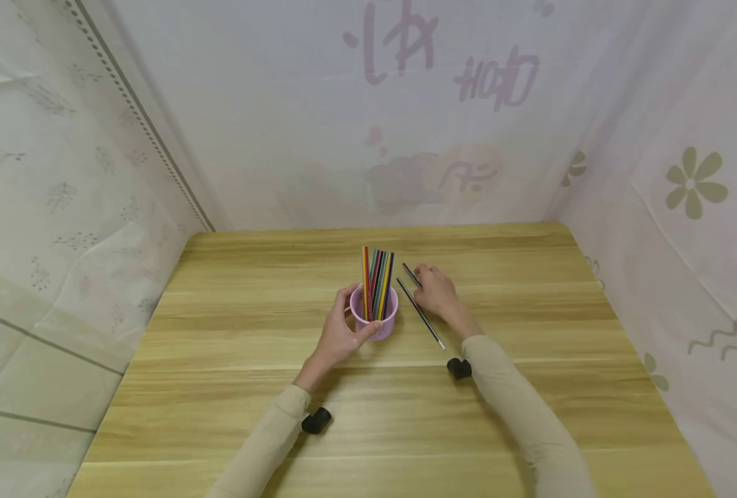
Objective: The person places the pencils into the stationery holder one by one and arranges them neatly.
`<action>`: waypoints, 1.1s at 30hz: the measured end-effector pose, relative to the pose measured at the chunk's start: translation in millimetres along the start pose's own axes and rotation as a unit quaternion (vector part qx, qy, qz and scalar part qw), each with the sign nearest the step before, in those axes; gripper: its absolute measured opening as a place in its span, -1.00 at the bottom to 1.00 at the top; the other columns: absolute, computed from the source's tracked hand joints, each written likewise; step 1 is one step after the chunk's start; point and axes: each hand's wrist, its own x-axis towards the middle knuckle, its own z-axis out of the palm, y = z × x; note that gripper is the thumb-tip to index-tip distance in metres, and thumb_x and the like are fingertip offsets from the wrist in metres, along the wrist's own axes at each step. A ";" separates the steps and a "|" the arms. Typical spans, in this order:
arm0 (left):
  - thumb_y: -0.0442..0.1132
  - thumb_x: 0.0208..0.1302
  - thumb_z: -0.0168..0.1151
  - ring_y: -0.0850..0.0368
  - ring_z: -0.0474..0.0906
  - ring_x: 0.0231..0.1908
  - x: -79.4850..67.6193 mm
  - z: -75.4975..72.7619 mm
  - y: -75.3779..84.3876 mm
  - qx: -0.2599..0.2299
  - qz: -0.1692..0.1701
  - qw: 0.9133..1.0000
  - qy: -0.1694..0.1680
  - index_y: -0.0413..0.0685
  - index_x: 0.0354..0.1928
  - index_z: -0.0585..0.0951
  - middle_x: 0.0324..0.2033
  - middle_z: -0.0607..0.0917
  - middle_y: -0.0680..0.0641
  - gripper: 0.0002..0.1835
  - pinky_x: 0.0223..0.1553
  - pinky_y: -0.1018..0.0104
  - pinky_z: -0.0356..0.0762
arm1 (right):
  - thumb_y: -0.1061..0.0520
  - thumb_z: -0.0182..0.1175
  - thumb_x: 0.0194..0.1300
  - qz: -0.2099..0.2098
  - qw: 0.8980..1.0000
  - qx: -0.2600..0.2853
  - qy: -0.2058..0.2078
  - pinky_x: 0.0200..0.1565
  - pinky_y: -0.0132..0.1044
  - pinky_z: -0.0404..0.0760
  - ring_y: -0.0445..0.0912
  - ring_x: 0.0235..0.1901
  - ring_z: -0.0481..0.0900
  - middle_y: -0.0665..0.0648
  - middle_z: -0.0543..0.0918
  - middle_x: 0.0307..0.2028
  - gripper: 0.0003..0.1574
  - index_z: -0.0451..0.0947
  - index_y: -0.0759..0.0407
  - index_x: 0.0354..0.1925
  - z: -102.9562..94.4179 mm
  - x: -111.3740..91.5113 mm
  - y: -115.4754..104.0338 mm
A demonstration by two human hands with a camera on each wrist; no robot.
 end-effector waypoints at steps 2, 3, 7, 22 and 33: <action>-0.25 0.07 0.53 -0.08 0.44 0.31 0.2 0.1 -1.0 -0.001 0.003 1.000 -0.001 -0.10 0.44 0.24 0.32 0.47 -0.19 -0.08 0.35 0.07 0.48 | 0.31 0.21 0.10 -0.004 1.000 0.007 0.004 -0.21 -0.06 0.57 0.04 -0.28 0.51 0.21 0.58 -0.28 -0.34 0.45 0.40 0.22 -4.1 2.5 -1.9; -0.25 0.07 0.53 -0.08 0.44 0.31 0.1 0.0 -1.3 -0.002 0.004 1.000 -0.001 -0.11 0.44 0.24 0.31 0.47 -0.19 -0.08 0.35 0.07 0.48 | 0.31 0.21 0.10 -0.007 1.000 0.013 0.006 -0.23 -0.07 0.57 0.03 -0.30 0.52 0.21 0.58 -0.29 -0.34 0.45 0.41 0.22 -7.0 3.7 -3.4; -0.26 0.06 0.53 -0.09 0.44 0.31 0.1 -0.7 -2.3 -0.001 0.006 1.000 -0.003 -0.12 0.44 0.23 0.31 0.47 -0.20 -0.07 0.35 0.06 0.48 | 0.28 0.23 0.13 -0.014 0.998 0.052 0.018 -0.28 -0.16 0.55 0.01 -0.34 0.55 0.20 0.60 -0.31 -0.35 0.45 0.40 0.22 -17.9 7.0 -10.1; -0.21 0.08 0.53 -0.10 0.46 0.30 0.2 -0.5 -3.3 0.005 0.014 1.000 -0.003 -0.13 0.44 0.23 0.31 0.47 -0.20 -0.08 0.35 0.04 0.49 | 0.32 0.20 0.16 -0.003 0.978 0.190 0.088 -0.38 -0.39 0.61 0.03 -0.28 0.61 0.24 0.55 -0.18 -0.37 0.39 0.28 0.24 -51.5 2.2 -38.1; -0.21 0.06 0.54 -0.14 0.47 0.29 0.3 -0.5 -3.4 0.002 0.017 1.000 0.001 -0.17 0.44 0.24 0.31 0.47 -0.22 -0.06 0.34 0.03 0.51 | 0.44 0.12 0.15 -0.066 0.931 0.303 0.191 -0.46 -0.52 0.60 -0.07 -0.32 0.58 0.20 0.48 -0.21 -0.39 0.36 0.33 0.20 -83.2 -8.2 -71.9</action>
